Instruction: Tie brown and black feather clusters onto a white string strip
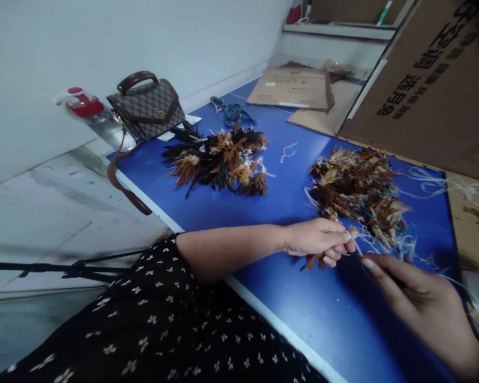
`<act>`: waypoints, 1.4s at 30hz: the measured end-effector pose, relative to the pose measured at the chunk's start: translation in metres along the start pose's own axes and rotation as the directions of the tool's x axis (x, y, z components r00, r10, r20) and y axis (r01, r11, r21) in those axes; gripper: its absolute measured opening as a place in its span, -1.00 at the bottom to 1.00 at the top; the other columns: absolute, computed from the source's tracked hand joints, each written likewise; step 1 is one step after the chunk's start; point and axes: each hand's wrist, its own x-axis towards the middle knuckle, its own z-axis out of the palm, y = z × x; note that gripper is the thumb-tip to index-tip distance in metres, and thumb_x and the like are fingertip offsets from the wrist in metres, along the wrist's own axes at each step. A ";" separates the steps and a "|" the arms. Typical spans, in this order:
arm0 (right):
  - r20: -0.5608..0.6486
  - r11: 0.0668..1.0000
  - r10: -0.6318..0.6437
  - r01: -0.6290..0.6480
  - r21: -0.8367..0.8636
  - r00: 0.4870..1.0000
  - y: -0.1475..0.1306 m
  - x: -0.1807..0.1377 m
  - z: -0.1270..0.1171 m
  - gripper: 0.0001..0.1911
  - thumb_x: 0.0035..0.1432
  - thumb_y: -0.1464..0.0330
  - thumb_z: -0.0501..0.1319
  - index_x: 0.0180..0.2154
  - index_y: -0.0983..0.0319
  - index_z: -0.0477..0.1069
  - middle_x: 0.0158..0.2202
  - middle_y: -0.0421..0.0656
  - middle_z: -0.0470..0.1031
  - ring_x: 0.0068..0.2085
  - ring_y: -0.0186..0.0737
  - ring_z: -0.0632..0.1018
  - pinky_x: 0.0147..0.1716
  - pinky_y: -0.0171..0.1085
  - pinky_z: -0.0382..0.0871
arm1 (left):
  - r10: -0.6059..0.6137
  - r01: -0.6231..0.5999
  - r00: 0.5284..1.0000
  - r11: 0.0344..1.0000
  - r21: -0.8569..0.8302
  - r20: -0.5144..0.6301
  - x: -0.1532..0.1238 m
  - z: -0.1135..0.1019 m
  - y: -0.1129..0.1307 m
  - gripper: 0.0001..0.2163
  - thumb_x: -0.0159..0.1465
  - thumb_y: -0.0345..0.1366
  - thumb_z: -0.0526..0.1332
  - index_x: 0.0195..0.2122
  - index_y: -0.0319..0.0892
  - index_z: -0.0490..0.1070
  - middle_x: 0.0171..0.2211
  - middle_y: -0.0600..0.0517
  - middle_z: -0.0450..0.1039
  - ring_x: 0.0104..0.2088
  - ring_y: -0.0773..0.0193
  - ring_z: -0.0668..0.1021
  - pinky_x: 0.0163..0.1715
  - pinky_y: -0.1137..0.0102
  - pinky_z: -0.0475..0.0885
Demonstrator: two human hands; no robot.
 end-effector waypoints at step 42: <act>-0.178 0.942 0.297 -0.258 0.213 0.938 -0.031 -0.013 0.056 -0.42 0.39 -0.07 0.34 -0.53 0.15 0.39 -0.58 -0.27 0.17 -0.55 -0.38 0.21 -0.62 -0.34 0.16 | 0.406 -0.310 0.905 0.832 0.459 -0.124 0.005 0.007 -0.012 -0.87 0.53 -0.33 0.27 -0.20 -0.21 0.52 -0.25 0.05 0.53 -0.14 0.34 0.56 -0.03 0.43 0.48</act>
